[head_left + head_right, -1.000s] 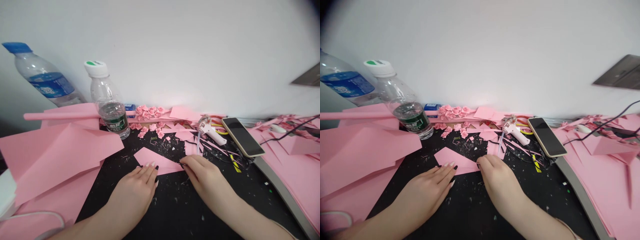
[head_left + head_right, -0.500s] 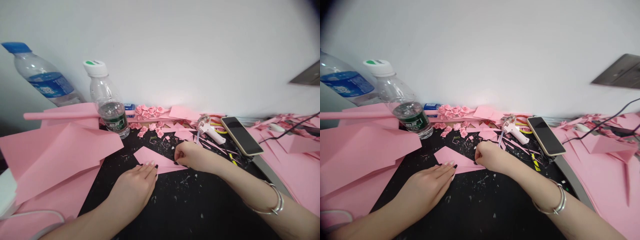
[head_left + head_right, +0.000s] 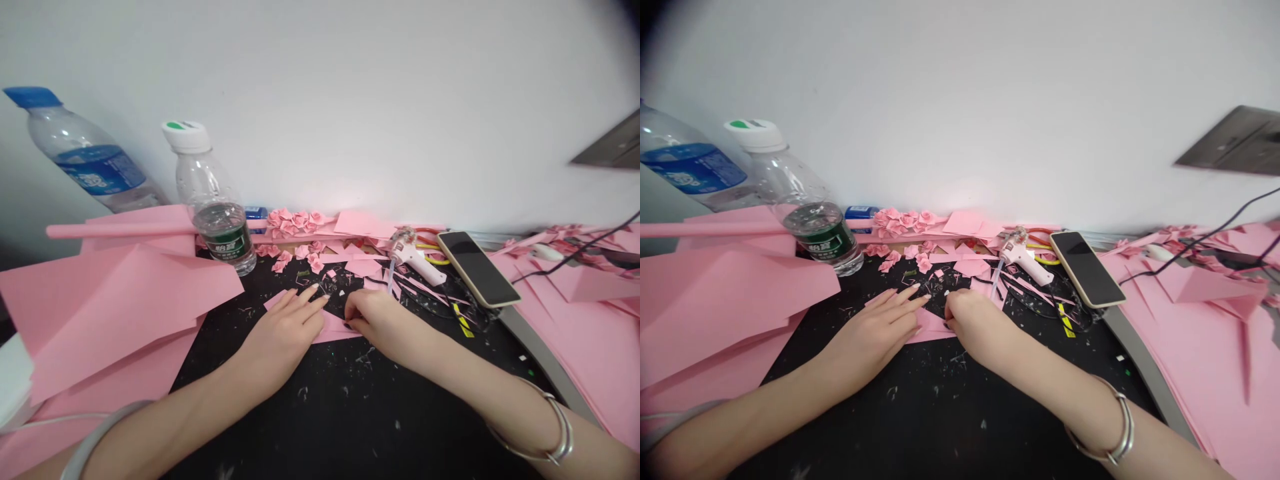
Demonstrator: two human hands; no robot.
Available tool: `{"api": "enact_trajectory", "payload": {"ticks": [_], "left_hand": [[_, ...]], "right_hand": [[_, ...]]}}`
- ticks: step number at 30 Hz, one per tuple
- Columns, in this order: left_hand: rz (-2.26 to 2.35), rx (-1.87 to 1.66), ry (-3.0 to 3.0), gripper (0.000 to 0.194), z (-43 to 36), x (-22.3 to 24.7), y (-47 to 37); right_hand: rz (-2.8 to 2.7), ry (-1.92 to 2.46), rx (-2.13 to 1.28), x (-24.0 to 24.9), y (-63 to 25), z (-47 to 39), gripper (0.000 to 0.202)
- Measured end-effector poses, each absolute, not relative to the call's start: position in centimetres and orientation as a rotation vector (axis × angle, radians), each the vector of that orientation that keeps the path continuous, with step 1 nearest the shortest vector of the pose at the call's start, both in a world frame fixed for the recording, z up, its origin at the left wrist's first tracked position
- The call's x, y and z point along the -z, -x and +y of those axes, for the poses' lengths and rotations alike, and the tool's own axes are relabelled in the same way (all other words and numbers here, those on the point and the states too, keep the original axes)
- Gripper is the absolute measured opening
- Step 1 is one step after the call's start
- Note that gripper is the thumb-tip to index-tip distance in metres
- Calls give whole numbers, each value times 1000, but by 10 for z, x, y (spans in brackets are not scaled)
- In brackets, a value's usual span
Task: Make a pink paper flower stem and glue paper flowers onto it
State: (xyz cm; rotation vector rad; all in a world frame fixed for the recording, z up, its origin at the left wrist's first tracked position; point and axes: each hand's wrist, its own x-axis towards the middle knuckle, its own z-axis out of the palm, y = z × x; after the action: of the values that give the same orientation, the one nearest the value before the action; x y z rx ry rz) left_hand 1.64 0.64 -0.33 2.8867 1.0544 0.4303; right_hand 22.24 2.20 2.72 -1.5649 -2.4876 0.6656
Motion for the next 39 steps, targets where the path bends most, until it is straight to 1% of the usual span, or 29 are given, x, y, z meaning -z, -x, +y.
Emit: {"api": "enact_trajectory", "payload": {"ticks": [3,7,10,15,19,22,25,29,39], "left_hand": [[1021,-351,-2812,30,11,1,-19],[993,-374,-2727,35,12,0,-21],[963,-388,-2686,39,12,-1,-23],[917,-398,-2688,47,12,2,-22],[869,-396,-2732,51,11,-1,-24],[844,-352,-2755,49,10,-4,-26],[847,-359,-2777,42,9,-5,-28],[858,-376,-2792,33,9,-6,-30],[852,-381,-2807,30,9,-5,-31]], "right_hand": [[-2438,1665,-714,-30,-224,22,16],[-2397,1772,-981,-36,-224,29,11],[-2391,1775,-1063,-36,-224,35,8],[-2384,1716,-1054,-33,-226,33,11],[-2425,1638,-881,-32,-223,24,15],[-2455,1581,-713,-30,-223,18,16],[-2492,1557,-637,-31,-229,14,18],[-2534,1559,-651,-37,-241,12,21],[-2577,1621,-698,-37,-242,15,18]]}}
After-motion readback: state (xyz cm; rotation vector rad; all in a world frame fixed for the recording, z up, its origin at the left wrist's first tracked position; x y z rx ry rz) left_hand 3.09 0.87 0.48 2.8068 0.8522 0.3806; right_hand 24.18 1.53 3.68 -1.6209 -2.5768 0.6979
